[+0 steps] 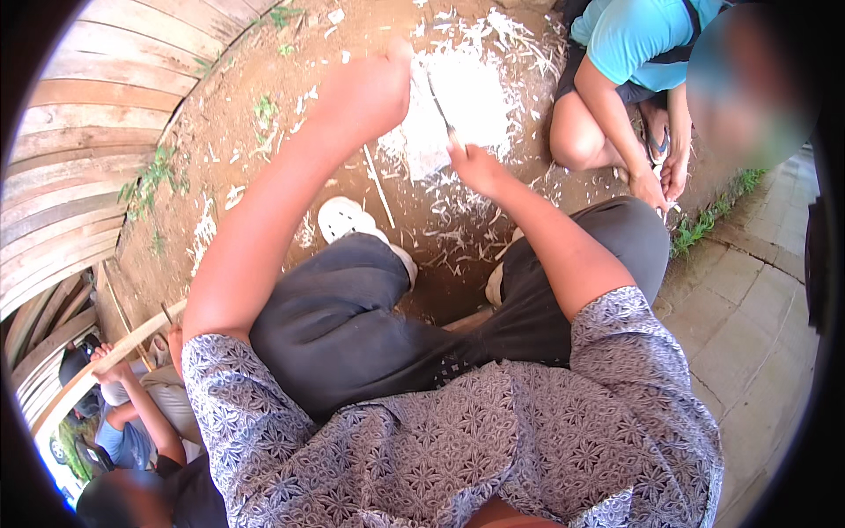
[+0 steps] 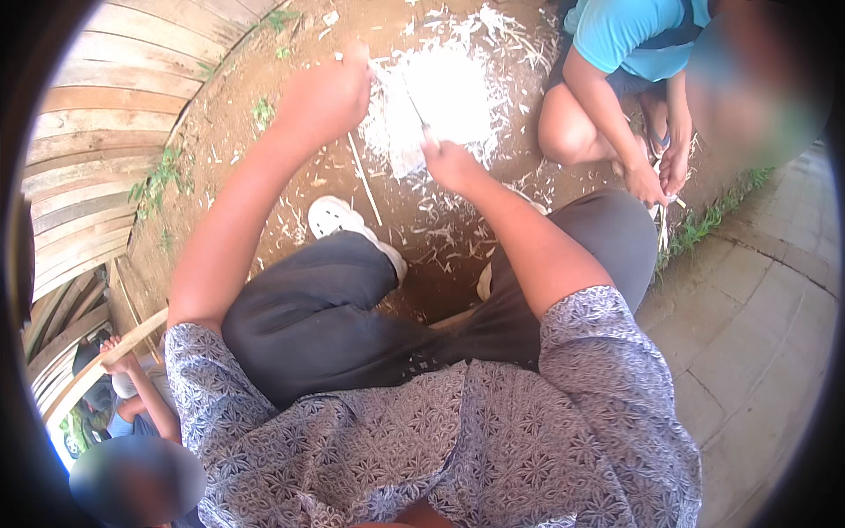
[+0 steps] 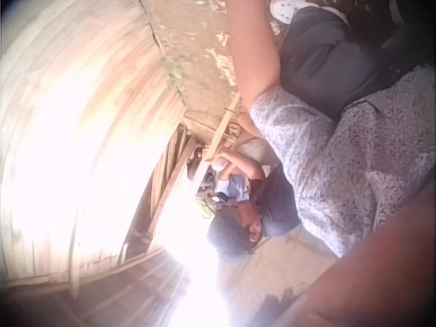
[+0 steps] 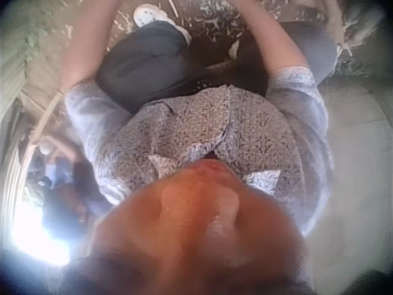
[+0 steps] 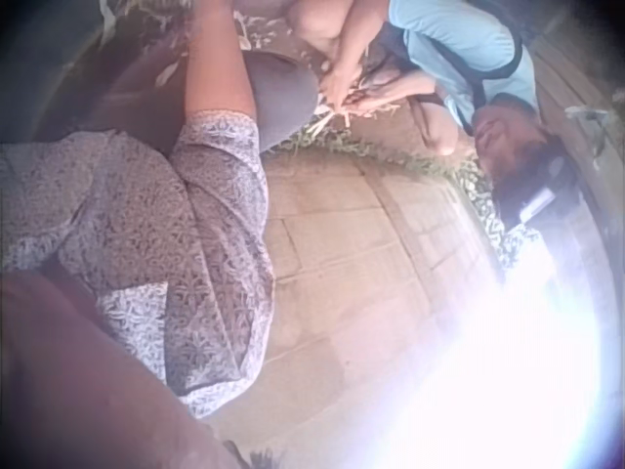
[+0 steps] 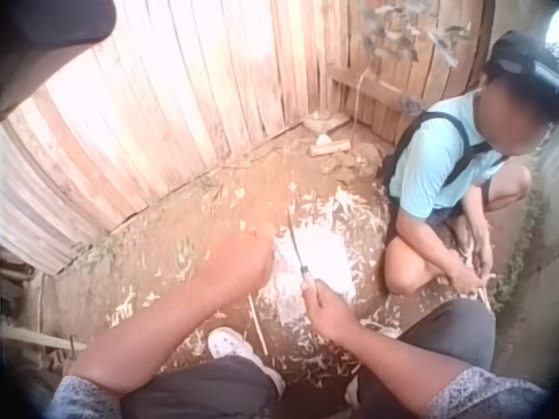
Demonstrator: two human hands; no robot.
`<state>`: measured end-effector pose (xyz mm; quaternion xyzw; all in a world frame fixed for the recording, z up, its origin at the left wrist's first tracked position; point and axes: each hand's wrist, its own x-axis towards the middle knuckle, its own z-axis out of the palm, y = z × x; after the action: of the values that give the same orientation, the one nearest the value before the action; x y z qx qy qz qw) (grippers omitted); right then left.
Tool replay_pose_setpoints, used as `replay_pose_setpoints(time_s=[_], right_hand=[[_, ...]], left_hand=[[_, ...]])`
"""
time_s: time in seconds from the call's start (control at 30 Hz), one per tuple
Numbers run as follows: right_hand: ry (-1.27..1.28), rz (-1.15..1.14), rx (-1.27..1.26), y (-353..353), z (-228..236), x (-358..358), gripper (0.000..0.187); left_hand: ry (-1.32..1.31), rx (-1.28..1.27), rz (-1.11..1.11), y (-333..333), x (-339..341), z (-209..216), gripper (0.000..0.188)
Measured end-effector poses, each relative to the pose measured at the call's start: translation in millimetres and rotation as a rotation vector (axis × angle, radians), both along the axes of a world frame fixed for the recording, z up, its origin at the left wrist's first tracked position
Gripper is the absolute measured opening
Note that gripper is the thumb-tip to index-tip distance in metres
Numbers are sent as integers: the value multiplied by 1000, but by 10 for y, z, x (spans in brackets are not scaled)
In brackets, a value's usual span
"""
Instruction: The person sits on the ground and uses a knife to shave thin strips from a piece of bamboo. They repeatedly scrape the bamboo to create a pile of shavings on the ground while another person works nearby.
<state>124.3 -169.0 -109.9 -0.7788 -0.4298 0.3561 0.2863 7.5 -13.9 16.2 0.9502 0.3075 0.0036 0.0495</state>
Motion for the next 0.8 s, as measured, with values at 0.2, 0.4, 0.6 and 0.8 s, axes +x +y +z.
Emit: replay_pose_setpoints(time_s=[0.2,0.4,0.6,0.8], right_hand=[[336,-182,347,121,689,11,58],[-53,61,-228,-30,-138,111,51],[297,-242,253,54,490,-26,52],[122,-65,100,27,109,28,43]], left_hand=[[-20,-10,-9,55,-83,-86,26],[10,13,-18,69,-2,-81,25],[-47,-4,-16,36,-78,-126,25],[-16,-53,127,44,-78,-88,24]])
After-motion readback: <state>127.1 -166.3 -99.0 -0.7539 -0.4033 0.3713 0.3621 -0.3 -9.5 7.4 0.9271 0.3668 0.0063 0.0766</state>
